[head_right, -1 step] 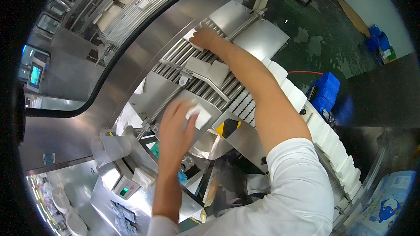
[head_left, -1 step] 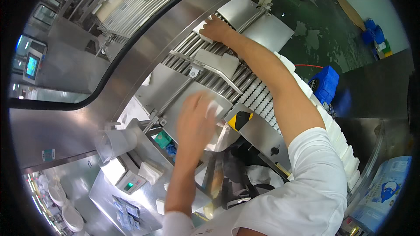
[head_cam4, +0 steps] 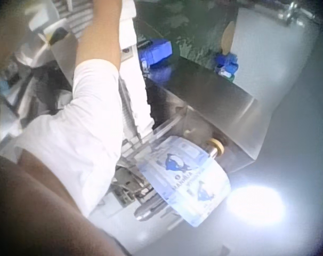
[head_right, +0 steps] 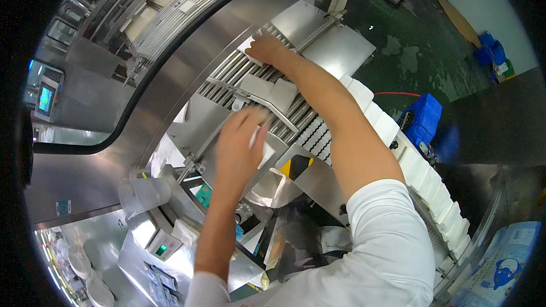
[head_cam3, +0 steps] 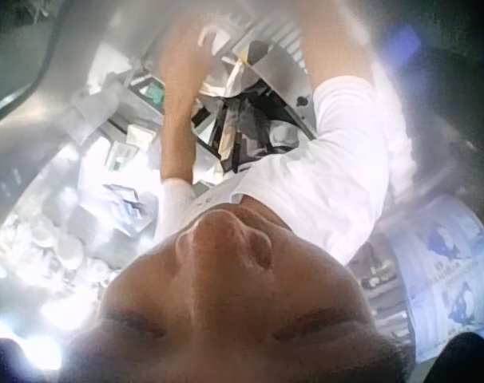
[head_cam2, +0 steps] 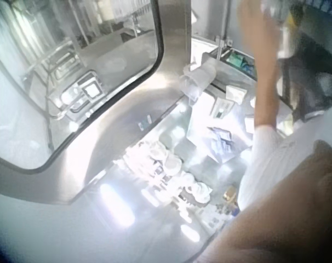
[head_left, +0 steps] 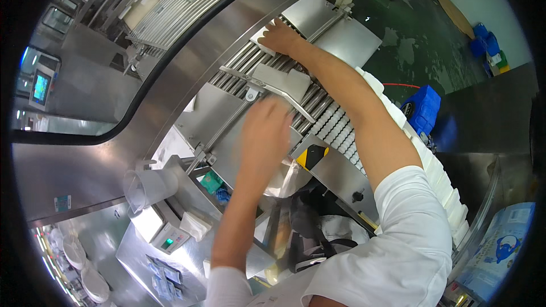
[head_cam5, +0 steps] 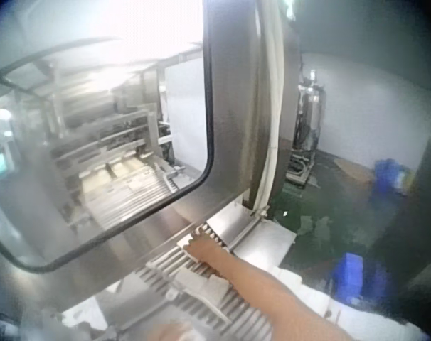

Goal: The person picks up white rectangular items from a conveyor belt, places some into a large sack, and sets others on a digital scale by hand.

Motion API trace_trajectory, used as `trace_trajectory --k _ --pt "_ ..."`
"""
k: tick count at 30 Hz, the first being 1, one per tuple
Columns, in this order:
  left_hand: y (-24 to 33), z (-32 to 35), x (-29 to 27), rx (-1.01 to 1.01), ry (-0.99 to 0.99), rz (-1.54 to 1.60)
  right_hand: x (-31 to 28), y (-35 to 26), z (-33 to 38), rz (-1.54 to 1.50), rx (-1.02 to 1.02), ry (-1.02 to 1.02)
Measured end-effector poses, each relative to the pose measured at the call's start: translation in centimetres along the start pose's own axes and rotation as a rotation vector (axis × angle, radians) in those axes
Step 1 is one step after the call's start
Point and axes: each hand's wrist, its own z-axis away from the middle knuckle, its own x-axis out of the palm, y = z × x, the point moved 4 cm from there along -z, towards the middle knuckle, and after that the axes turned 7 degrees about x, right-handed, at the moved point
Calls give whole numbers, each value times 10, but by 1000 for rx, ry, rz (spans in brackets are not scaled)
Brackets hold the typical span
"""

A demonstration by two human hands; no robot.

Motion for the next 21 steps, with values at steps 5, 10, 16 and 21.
trace_trajectory --k 5,10,16,21 --pt "-58 -108 146 135 -208 -479 -8 -13 -6 -2 -10 -20" --pt "-70 -108 195 35 -350 -477 -9 -8 -3 -28 -13 5" --pt "28 -53 175 772 -230 -21 -19 -7 23 -21 -70 -129" --pt "53 -40 146 227 -511 487 -86 14 70 -317 26 -245"
